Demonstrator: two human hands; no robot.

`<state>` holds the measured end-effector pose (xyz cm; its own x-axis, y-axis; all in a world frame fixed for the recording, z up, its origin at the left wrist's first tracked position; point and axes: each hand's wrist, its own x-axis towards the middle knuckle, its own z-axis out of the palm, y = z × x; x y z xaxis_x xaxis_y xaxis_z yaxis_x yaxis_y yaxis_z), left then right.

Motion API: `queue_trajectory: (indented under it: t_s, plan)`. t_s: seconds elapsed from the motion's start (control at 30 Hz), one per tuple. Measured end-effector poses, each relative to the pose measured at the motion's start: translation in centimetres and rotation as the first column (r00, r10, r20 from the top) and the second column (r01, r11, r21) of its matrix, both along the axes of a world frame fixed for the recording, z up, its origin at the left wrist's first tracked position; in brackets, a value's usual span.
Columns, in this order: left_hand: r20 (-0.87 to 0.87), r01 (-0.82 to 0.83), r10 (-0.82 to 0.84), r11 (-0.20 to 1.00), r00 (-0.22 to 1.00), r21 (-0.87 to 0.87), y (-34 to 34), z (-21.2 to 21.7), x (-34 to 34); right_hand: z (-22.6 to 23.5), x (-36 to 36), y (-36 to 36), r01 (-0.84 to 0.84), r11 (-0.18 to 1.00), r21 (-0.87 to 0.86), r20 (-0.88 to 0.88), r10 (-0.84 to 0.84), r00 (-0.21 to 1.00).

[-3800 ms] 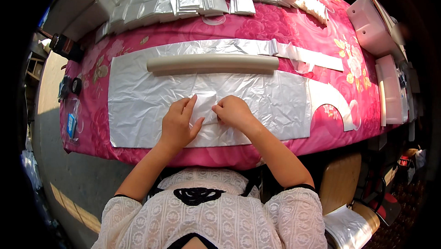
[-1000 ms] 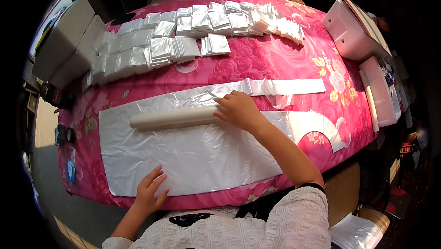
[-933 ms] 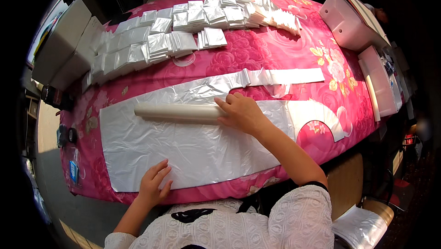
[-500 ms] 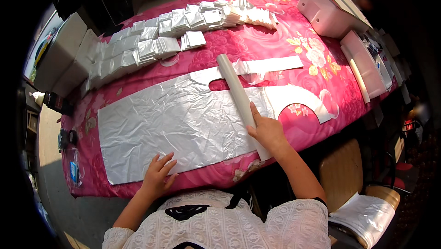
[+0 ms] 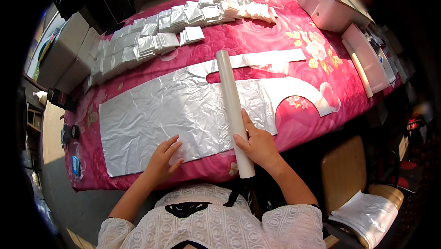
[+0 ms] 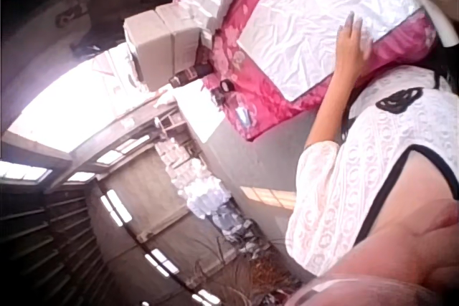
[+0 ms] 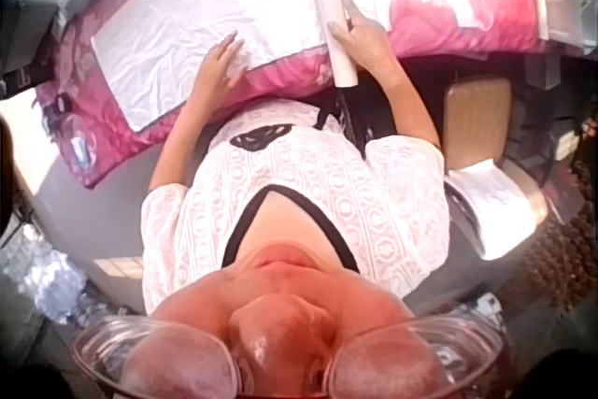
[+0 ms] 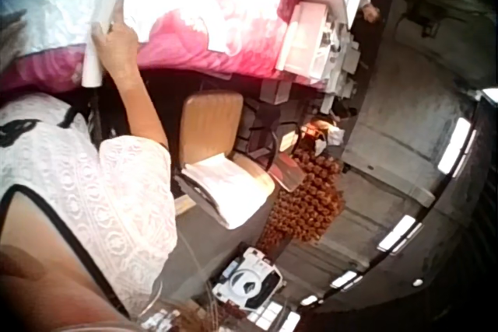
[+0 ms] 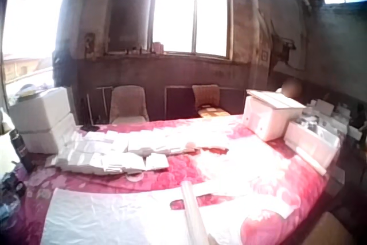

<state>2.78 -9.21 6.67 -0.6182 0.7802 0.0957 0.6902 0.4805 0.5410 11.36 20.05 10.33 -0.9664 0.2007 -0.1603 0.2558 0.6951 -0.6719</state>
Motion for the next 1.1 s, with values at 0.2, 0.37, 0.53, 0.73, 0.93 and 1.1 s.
queue_trajectory:
  t_s: [0.2,0.37,0.53,0.73,0.93,1.1]
  plan:
    - [0.025,-0.001,-0.001,0.996,1.000,0.087,4.9,-2.3,-2.1,-1.5,-1.9,-7.0,-0.278,0.936,0.216,0.128,0.255,0.958]
    - [-0.097,-0.032,0.037,0.998,0.995,0.058,6.8,-3.0,-2.0,-3.3,-3.4,-2.1,-0.212,0.917,0.339,-0.194,0.288,0.938]
    - [-0.122,-0.062,0.065,0.998,0.990,0.025,7.9,-3.3,-1.5,-7.8,-3.8,10.0,-0.111,0.840,0.531,-0.186,0.243,0.952]
    - [-0.178,-0.100,0.092,0.994,0.980,-0.038,9.3,-3.0,-0.6,-7.9,-0.4,21.3,0.320,0.798,0.511,-0.324,-0.166,0.931]
    - [-0.126,-0.107,0.101,0.993,0.987,-0.045,9.5,-2.6,-0.4,-2.8,-0.2,20.3,0.394,0.658,0.642,0.070,-0.562,0.824]
    - [-0.141,-0.123,0.111,0.989,0.984,-0.083,9.3,-2.6,-0.4,0.7,-1.2,17.3,0.497,0.771,0.399,-0.120,-0.493,0.862]
